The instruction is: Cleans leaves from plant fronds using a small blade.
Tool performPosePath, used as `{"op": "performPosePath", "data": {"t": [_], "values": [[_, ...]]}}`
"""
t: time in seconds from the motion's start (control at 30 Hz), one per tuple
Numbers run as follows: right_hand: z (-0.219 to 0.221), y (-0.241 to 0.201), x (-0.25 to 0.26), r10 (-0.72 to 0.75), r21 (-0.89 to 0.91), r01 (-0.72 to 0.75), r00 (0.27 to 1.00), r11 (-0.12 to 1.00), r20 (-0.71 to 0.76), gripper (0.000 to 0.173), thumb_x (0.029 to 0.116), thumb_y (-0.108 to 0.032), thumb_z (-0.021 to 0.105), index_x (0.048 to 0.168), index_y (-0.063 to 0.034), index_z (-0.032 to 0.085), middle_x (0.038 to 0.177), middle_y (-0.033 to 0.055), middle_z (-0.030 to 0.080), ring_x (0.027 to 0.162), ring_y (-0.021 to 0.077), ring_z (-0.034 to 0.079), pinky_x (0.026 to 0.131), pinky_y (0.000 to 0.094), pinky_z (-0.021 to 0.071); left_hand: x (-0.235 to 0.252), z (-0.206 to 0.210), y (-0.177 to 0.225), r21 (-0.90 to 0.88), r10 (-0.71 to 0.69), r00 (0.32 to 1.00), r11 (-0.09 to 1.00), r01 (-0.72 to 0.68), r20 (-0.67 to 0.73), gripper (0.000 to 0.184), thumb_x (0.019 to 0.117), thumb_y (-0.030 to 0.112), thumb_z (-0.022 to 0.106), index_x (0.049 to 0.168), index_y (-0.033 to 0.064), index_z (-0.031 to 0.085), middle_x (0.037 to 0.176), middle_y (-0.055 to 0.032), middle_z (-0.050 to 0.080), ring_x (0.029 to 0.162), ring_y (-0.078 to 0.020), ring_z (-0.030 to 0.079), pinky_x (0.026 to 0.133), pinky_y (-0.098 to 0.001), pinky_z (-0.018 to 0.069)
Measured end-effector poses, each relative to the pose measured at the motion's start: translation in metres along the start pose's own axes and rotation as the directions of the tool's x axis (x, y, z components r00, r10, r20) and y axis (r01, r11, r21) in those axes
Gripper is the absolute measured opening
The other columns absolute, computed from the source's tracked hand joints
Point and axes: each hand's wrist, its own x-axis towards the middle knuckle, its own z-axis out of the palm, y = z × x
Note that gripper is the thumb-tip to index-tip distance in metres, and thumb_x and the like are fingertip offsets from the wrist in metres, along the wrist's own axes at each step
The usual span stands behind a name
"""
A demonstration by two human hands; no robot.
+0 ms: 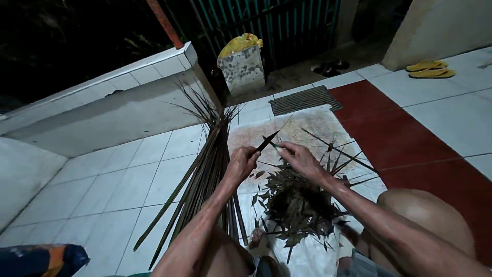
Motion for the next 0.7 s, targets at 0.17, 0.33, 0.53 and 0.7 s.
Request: {"op": "performPosePath", "data": {"t": [0.17, 0.33, 0.53, 0.7], "values": [[0.005, -0.009, -0.005, -0.01, -0.022, 0.012, 0.999, 1.0, 0.048, 0.035, 0.1074, -0.04, 0.052, 0.125, -0.0177, 0.072, 0.084, 0.0033, 0.067, 0.072, 0.0135, 0.06, 0.071, 0.0372, 0.052, 0.004, 0.008, 0.002, 0.134, 0.065, 0.997, 0.989, -0.059, -0.04, 0.026, 0.1059, 0.027, 0.057, 0.104, 0.0096, 0.076, 0.076, -0.0036, 0.071, 0.068, -0.0149, 0.067, 0.072, -0.0381, 0.0577], [0.005, -0.015, -0.006, 0.04, -0.095, -0.041, 0.999, 0.995, -0.01, 0.036, 0.1073, -0.042, 0.051, 0.127, -0.0201, 0.073, 0.087, 0.0047, 0.07, 0.077, 0.0183, 0.064, 0.075, 0.0443, 0.0525, 0.002, 0.012, 0.01, 0.248, 0.101, 0.992, 0.965, -0.081, -0.072, 0.026, 0.1049, 0.023, 0.056, 0.101, 0.0087, 0.076, 0.077, -0.0084, 0.07, 0.072, -0.0225, 0.068, 0.073, -0.0455, 0.0562], [0.005, -0.018, -0.006, 0.106, -0.143, -0.114, 0.992, 0.983, -0.065, 0.037, 0.1075, -0.043, 0.05, 0.128, -0.0221, 0.072, 0.089, 0.0054, 0.071, 0.08, 0.0208, 0.065, 0.077, 0.047, 0.0529, 0.0, 0.017, 0.021, 0.323, 0.115, 0.988, 0.944, -0.075, -0.105, 0.024, 0.1038, 0.021, 0.056, 0.101, 0.0092, 0.076, 0.08, -0.0104, 0.071, 0.078, -0.0271, 0.07, 0.074, -0.0485, 0.0562], [0.006, -0.015, -0.004, 0.143, -0.169, -0.159, 0.984, 0.973, -0.102, 0.036, 0.1074, -0.044, 0.05, 0.129, -0.0249, 0.072, 0.092, 0.0065, 0.072, 0.084, 0.0239, 0.067, 0.078, 0.0506, 0.0528, -0.001, 0.019, 0.024, 0.334, 0.116, 0.989, 0.94, -0.077, -0.097, 0.024, 0.1031, 0.02, 0.055, 0.1, 0.0091, 0.076, 0.079, -0.0101, 0.071, 0.078, -0.0265, 0.07, 0.074, -0.0473, 0.0557]]}}
